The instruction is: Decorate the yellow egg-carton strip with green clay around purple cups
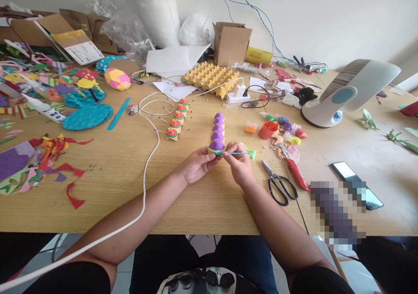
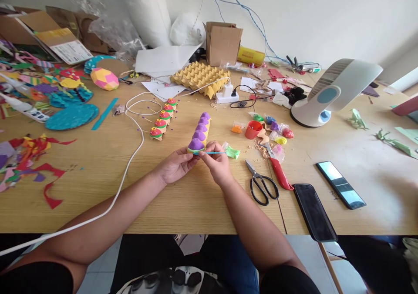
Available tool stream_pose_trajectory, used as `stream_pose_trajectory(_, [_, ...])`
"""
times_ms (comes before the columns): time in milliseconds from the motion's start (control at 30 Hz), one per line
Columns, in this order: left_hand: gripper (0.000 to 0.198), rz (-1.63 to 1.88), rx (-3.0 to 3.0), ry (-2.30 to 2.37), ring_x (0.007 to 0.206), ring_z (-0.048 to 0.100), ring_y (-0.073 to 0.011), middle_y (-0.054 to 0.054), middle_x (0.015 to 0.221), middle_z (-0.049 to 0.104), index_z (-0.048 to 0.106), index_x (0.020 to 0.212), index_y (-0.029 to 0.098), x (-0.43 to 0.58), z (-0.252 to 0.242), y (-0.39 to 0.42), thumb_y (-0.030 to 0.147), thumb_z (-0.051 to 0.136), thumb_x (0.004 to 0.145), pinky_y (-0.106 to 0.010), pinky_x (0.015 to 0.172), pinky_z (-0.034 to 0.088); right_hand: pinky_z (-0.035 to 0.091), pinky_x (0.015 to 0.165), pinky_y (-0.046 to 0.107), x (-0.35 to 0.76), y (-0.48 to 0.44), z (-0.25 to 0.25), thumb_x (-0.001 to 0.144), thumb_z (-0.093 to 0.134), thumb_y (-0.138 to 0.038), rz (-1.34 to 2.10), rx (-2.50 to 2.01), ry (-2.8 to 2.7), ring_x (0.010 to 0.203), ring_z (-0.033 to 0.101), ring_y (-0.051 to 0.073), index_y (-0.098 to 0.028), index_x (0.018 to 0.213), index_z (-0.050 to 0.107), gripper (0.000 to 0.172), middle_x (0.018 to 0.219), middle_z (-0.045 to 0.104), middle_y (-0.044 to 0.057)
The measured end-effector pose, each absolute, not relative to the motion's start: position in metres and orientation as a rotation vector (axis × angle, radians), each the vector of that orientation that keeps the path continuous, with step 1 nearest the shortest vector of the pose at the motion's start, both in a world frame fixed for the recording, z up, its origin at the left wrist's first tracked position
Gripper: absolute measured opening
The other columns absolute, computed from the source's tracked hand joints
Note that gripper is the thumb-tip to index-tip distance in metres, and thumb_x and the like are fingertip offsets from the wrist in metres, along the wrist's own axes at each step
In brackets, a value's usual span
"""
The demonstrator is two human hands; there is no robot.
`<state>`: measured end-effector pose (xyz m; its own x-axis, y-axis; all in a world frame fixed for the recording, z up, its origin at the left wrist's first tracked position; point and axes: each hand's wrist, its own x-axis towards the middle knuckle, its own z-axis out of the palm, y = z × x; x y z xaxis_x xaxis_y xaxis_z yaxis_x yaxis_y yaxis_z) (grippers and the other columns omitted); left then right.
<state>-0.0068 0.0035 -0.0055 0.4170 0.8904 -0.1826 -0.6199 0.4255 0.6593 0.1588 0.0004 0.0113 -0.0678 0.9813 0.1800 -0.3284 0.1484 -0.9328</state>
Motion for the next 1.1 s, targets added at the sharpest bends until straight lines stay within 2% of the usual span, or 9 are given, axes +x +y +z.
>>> stream_pose_trajectory(600, [0.021,1.002,0.539,0.569,0.086,0.071,-0.0106,-0.004,0.091,0.077,0.076,0.092,0.013,-0.0063,-0.0062,0.0035,0.014,0.083,0.072,-0.020,0.086,0.054,0.039,0.072,0.027,0.1591,0.0021,0.0064,0.075,0.077,-0.024,1.350,-0.749,-1.032,0.077,0.046,0.013,-0.022,0.071,0.057,0.020,0.084,0.049,-0.002])
stream_pose_trajectory(867, [0.023,1.014,0.546,0.583,0.082,0.070,-0.0085,-0.003,0.090,0.076,0.076,0.093,0.013,-0.0057,-0.0062,0.0038,0.020,0.084,0.073,-0.016,0.078,0.055,0.034,0.066,0.026,0.1602,0.0040,0.0027,0.073,0.076,-0.020,1.374,-0.725,-1.002,0.071,0.042,0.011,-0.021,0.072,0.057,0.019,0.083,0.048,-0.003])
stream_pose_trajectory(1100, [0.019,1.062,0.551,0.680,0.075,0.069,-0.0092,-0.002,0.077,0.074,0.074,0.081,0.013,-0.0039,-0.0054,0.0031,0.021,0.087,0.070,-0.016,0.070,0.055,0.029,0.061,0.027,0.1610,0.0056,0.0049,0.071,0.077,-0.022,1.393,-0.761,-0.906,0.066,0.040,0.011,-0.020,0.068,0.053,0.024,0.079,0.047,-0.003])
